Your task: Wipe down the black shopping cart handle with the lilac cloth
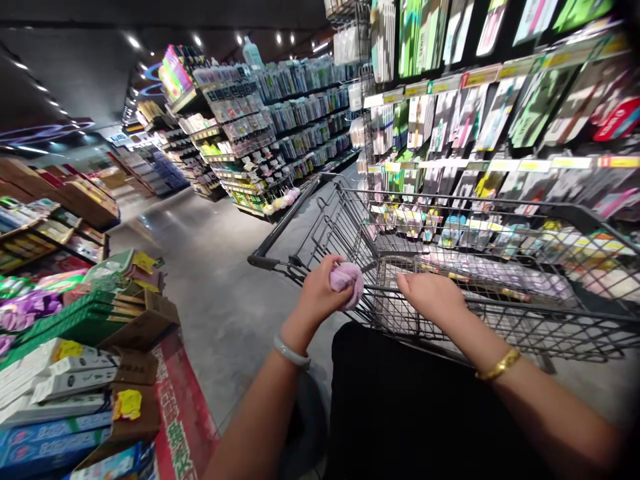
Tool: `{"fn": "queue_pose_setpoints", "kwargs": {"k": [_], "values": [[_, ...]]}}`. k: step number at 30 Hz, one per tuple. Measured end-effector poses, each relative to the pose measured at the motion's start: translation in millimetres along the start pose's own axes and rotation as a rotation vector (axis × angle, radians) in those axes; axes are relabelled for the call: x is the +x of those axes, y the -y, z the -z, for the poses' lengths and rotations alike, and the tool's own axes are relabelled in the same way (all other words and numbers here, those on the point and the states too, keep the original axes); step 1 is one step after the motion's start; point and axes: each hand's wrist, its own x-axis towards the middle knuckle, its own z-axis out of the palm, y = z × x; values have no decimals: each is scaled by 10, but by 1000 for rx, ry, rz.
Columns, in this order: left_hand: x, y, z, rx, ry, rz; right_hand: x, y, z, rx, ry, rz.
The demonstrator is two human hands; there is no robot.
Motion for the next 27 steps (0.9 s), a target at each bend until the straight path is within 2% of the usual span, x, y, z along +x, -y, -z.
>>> {"fn": "queue_pose_setpoints", "kwargs": {"k": [3, 7, 9, 12, 15, 17, 20, 22, 23, 25, 27], "values": [[139, 30, -86, 88, 78, -36, 10, 9, 9, -3, 0, -8], [262, 60, -357, 325, -39, -96, 19, 26, 43, -23, 10, 4], [233, 16, -474, 369, -84, -105, 24, 28, 56, -36, 12, 13], [89, -106, -573, 360, -25, -171, 35, 19, 54, -49, 0, 25], [-23, -168, -552, 379, 65, -240, 39, 6, 31, -57, -14, 35], [9, -125, -468, 383, 126, -244, 32, 3, 15, -56, -22, 36], [208, 5, -298, 265, 308, -177, 12, 8, 9, -39, -14, 46], [343, 49, -231, 149, 414, -68, 1, 12, 14, -26, -5, 52], [381, 41, -230, 121, 422, -13, -3, 12, 15, -21, -4, 53], [371, -34, -301, 130, 354, 21, -6, 5, 7, -18, -7, 52], [271, -147, -431, 163, 256, -81, -5, -12, -17, -26, -18, 64]]}}
